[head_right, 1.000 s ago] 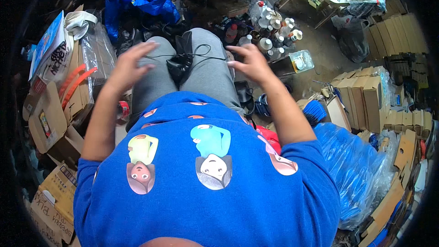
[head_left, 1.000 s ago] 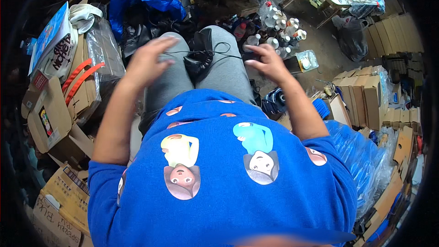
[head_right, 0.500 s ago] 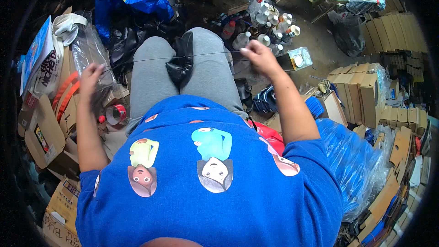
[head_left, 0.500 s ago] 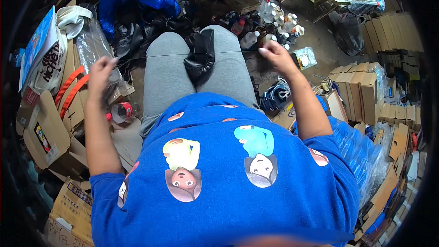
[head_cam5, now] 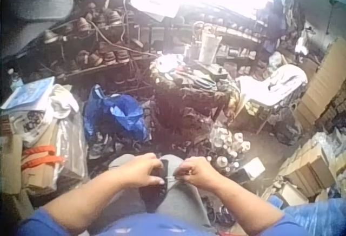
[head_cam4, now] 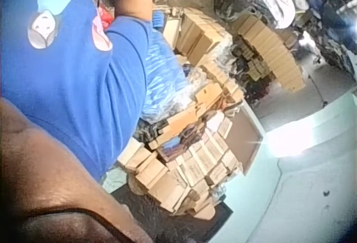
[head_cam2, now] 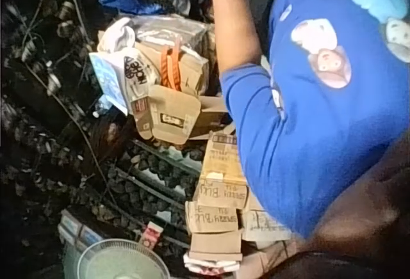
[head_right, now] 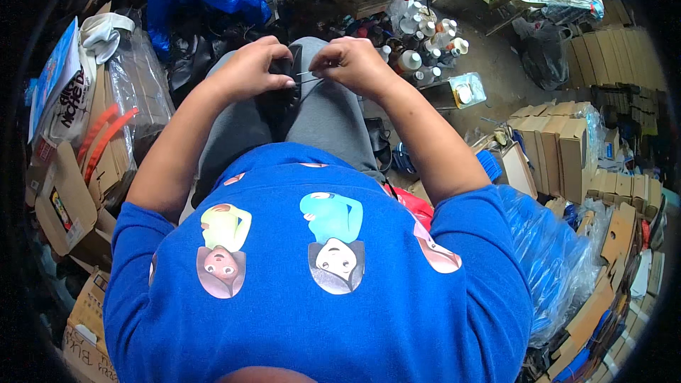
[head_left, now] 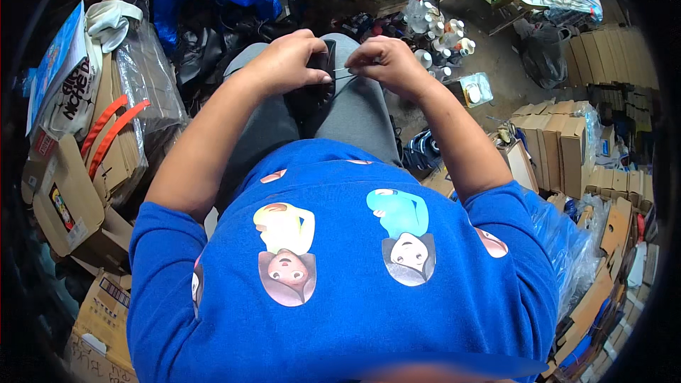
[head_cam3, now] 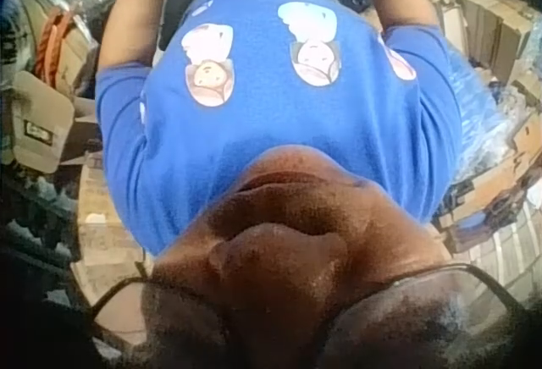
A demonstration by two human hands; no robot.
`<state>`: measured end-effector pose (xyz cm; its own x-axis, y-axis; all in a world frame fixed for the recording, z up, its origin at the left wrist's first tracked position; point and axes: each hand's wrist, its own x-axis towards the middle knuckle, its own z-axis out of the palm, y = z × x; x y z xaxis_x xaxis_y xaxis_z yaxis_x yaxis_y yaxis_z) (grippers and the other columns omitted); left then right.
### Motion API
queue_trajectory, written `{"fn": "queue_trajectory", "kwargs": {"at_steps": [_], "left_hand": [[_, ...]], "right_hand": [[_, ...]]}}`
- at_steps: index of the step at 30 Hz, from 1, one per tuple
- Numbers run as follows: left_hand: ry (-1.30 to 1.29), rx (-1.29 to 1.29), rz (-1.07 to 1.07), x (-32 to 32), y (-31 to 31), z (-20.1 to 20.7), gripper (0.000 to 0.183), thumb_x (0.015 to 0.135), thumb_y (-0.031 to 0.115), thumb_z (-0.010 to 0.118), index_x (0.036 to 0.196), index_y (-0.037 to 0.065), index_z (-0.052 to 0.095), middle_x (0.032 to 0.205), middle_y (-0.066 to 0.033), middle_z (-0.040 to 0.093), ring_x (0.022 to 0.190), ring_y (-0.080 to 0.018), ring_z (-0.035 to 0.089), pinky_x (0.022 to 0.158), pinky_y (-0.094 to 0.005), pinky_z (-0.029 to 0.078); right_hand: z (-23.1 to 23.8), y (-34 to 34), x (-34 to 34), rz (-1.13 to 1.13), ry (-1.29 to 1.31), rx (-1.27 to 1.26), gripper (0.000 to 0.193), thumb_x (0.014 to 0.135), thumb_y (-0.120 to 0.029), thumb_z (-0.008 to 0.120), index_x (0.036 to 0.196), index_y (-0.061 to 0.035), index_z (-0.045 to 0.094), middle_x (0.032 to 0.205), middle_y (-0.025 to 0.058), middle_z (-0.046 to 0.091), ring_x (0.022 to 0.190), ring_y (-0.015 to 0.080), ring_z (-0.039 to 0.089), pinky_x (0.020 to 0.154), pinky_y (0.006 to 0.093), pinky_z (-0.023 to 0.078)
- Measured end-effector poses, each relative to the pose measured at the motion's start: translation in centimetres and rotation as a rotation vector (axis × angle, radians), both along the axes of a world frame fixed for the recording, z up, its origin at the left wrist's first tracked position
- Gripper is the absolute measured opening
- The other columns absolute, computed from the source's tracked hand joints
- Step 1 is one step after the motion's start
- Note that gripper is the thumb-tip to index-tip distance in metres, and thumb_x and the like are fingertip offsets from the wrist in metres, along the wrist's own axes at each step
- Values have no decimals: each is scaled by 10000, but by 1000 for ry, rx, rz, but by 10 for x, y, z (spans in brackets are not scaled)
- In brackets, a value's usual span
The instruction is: Lacing a black shoe while sitting in a workshop environment.
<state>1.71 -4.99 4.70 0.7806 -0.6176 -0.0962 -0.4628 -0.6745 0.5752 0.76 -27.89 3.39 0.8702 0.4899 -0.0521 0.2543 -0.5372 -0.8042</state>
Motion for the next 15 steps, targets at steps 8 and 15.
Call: {"fn": "queue_trajectory", "kwargs": {"at_steps": [8, 15], "left_hand": [[405, -203, -36, 24, -1, -22, 263, 715, 158, 752, 911, 5, 668, 832, -91, 652, 791, -178, 605, 744, -306, 466], [605, -308, 24, 25, 0, -27, 262, 728, 130, 747, 945, 3, 673, 797, -45, 660, 744, -114, 583, 724, -274, 465]], "right_hand": [[0, 4, 12, 170, -150, -91, 155, 684, -58, 713, 826, -121, 705, 814, 62, 604, 778, 207, 636, 714, 311, 518], [-14, 8, 10, 201, -136, -32, 202, 680, -8, 682, 859, -101, 700, 806, 58, 589, 769, 199, 613, 687, 302, 493]]}}
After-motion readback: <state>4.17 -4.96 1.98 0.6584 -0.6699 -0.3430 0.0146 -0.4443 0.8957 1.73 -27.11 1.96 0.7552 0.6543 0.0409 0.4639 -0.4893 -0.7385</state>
